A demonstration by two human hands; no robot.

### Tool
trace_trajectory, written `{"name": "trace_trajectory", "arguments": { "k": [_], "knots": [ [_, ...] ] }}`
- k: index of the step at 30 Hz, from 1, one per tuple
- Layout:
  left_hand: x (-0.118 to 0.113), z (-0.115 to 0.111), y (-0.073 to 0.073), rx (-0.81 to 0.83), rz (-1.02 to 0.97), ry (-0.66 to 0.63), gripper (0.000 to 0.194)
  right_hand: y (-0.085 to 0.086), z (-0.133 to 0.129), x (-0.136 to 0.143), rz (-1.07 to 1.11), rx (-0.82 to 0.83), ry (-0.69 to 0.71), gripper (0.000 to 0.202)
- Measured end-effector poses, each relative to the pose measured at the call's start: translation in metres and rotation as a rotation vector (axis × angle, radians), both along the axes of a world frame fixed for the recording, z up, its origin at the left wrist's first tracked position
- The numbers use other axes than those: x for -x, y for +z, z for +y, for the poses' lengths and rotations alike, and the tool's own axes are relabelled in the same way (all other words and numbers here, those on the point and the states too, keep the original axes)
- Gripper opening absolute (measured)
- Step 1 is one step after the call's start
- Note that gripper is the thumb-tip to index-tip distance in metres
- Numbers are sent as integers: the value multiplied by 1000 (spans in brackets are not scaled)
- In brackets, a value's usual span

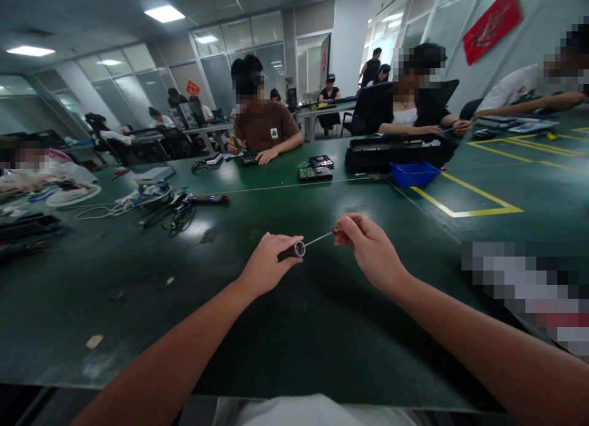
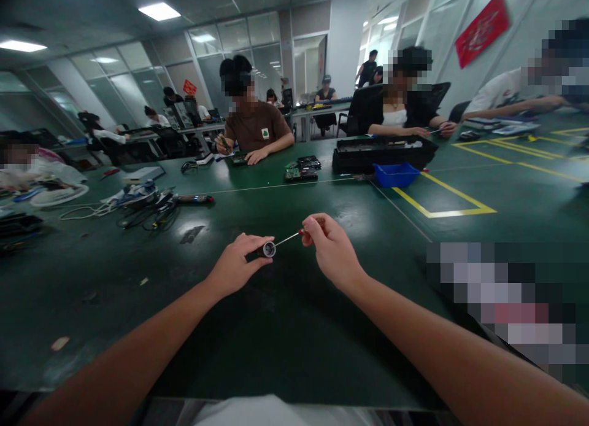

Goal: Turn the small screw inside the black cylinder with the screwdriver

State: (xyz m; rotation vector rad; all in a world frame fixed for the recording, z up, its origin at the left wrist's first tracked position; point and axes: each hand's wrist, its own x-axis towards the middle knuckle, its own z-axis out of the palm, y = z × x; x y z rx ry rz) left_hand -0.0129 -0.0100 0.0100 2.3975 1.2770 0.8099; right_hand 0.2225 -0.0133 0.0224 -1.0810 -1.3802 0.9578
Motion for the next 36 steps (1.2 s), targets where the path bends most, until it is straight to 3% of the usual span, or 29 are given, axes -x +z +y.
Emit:
{"name": "trace_trajectory", "arguments": {
  "k": [8, 13, 19, 26, 30, 36],
  "knots": [
    [-1, -3, -2, 4, -8, 12, 44, 13, -12, 5, -229, -106, 2, 26],
    [-1, -3, -4, 5, -33, 31, 44, 15, -14, 1, -465, -103, -90, 37],
    [2, -3, -4, 24, -75, 45, 43, 17, -16, 1, -513, -242, 42, 15],
    [0, -4, -8, 10, -69, -5, 44, 21, -17, 1, -617, -224, -33, 36],
    [-2, -5, -9, 16, -41, -49, 42, 19, -18, 1, -634, -250, -9, 28],
    [-1, -5, -5, 4, -62, 5, 45, 19, -20, 2, -625, -292, 46, 21]
  ]
}}
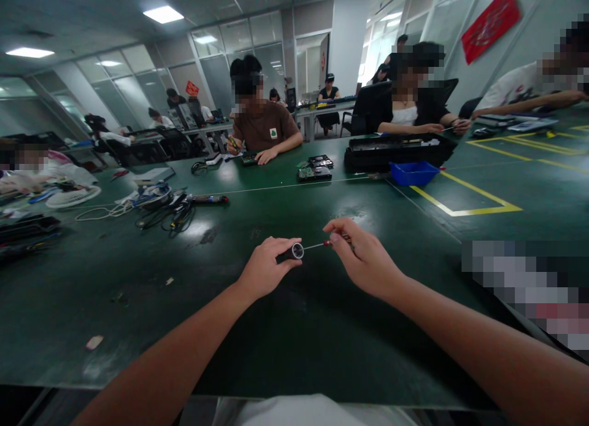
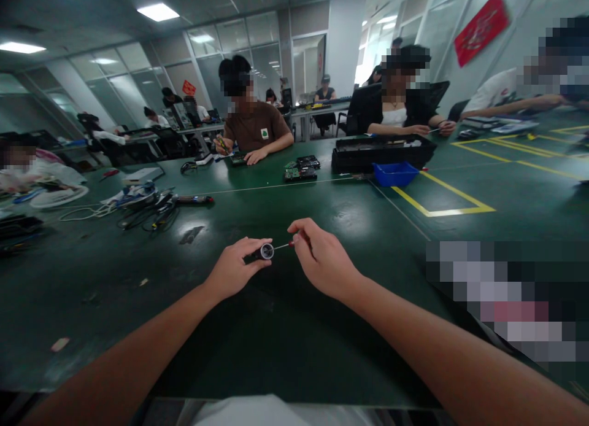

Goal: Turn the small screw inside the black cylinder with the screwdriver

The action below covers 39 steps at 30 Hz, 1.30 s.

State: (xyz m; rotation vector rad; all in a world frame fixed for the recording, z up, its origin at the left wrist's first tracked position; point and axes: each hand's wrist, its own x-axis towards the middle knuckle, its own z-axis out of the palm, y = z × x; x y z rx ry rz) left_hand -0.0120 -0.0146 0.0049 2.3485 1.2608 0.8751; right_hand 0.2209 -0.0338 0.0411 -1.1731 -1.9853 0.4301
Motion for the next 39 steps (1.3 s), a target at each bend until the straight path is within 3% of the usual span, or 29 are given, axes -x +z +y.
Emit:
{"name": "trace_trajectory", "arguments": {
  "k": [20, 25, 28, 31, 39],
  "knots": [
    [-1, -1, 2, -1, 3, -20, 42, 3, -6, 3, 64, 29, 4, 26],
    [0, -1, 3, 27, -4, 22, 43, -6, 1, 3, 292, 133, 18, 19],
    [0, -2, 5, -37, 47, -13, 42, -12, 13, 3, 597, 306, 13, 27],
    [-2, 0, 6, -50, 92, 28, 42, -18, 24, 1, 837, 428, -83, 30],
    [-5, 0, 5, 58, 126, 35, 43, -15, 12, 3, 474, 172, -88, 26]
  ]
}}
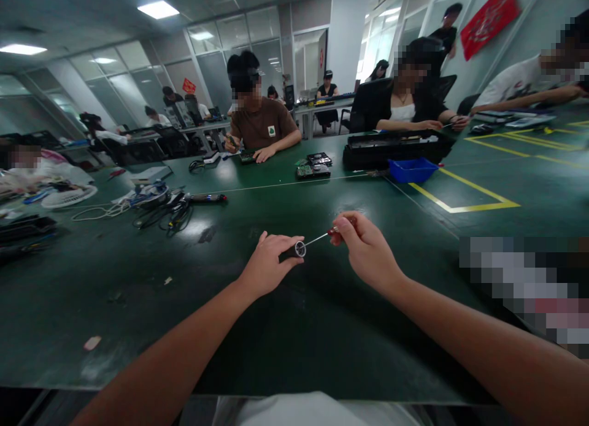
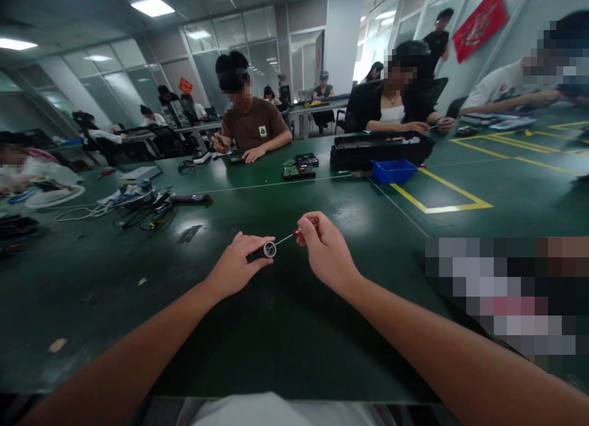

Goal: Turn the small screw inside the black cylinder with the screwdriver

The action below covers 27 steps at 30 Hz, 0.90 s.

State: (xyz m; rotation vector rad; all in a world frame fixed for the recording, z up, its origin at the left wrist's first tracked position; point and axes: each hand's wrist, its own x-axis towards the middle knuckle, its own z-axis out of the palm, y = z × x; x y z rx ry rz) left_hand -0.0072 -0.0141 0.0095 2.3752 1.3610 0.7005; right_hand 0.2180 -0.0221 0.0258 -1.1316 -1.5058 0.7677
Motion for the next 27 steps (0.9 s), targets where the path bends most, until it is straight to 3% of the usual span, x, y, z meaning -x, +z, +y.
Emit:
{"name": "trace_trajectory", "arguments": {
  "k": [27],
  "knots": [
    [2, -1, 3, 12, -103, 33, 42, 8, -4, 2, -75, 25, 8, 26]
  ]
}}
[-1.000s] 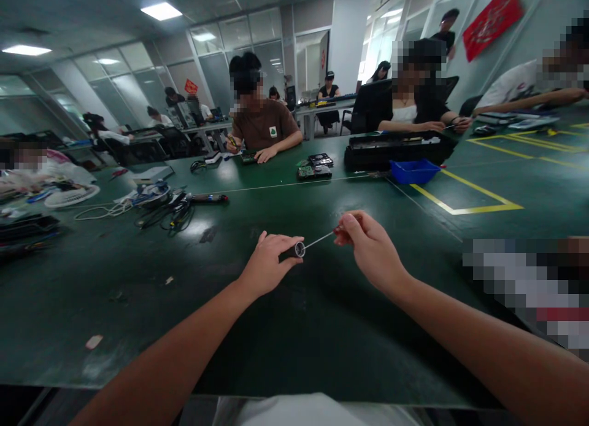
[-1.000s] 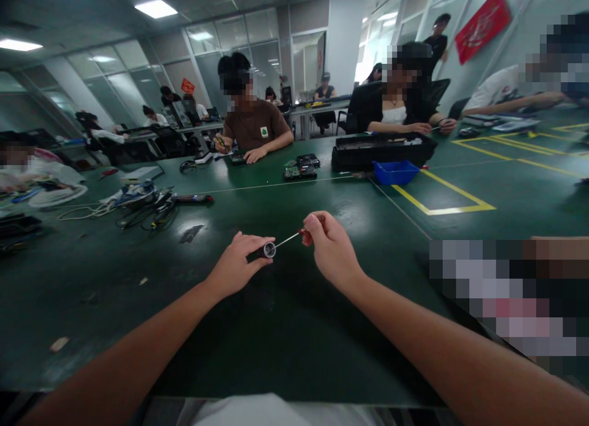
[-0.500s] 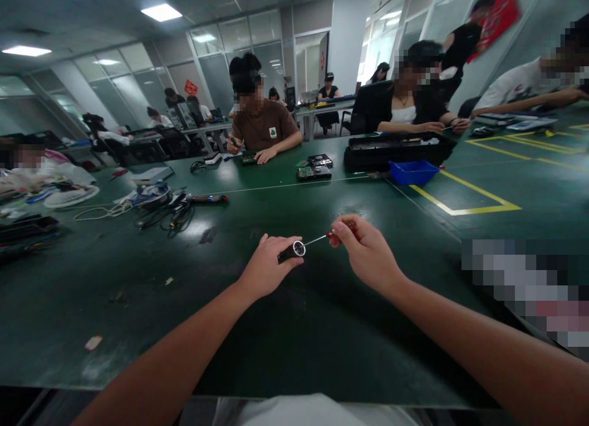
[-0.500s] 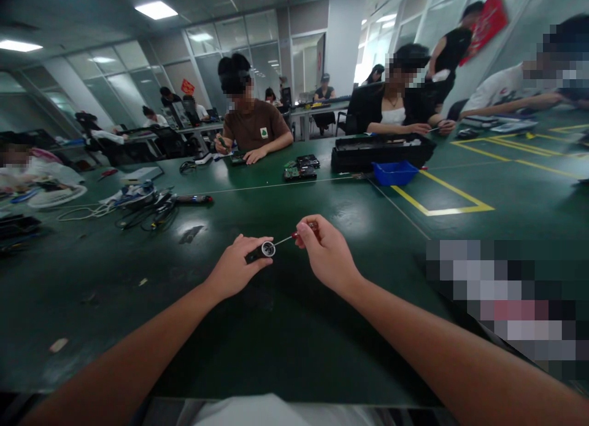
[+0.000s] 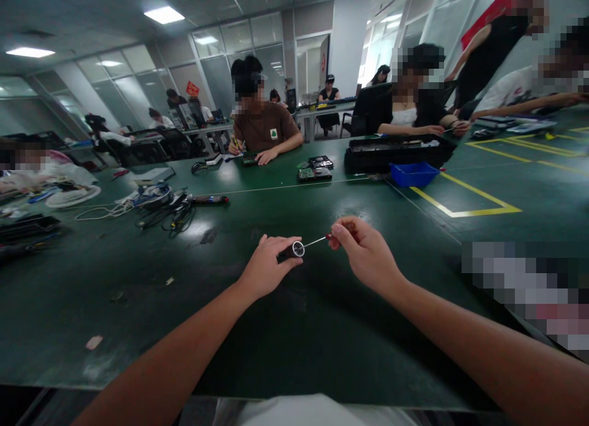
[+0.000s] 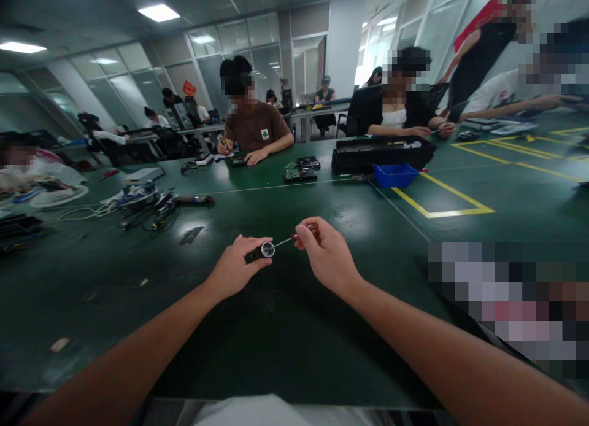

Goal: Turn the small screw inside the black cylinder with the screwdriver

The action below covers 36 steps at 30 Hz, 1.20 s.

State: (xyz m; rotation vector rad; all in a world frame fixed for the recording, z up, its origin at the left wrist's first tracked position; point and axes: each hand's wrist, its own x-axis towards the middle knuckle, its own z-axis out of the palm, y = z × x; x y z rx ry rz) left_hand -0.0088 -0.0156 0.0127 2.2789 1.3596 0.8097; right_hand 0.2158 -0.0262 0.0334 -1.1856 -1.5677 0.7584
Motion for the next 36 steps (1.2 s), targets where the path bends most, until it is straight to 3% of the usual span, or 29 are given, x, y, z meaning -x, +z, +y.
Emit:
{"name": "trace_trajectory", "arguments": {
  "k": [7, 12, 17, 20, 26, 36],
  "knots": [
    [2, 1, -4, -16, 10, -41, 43, 9, -3, 1, -20, 39, -50, 29],
    [2, 0, -3, -6, 27, -41, 43, 6, -2, -3, -184, 28, -89, 38],
    [3, 0, -3, -3, 34, -25, 42, 1, -5, -4, -235, -155, 45, 16],
    [3, 1, -4, 0, 46, -24, 42, 2, -6, -3, -263, -207, 98, 18],
    [1, 0, -4, 6, 59, -30, 42, 5, -6, -4, -320, -114, 47, 31],
    [4, 2, -5, 1, 50, -35, 43, 5, -6, -2, -283, -95, 101, 24]
  ]
}}
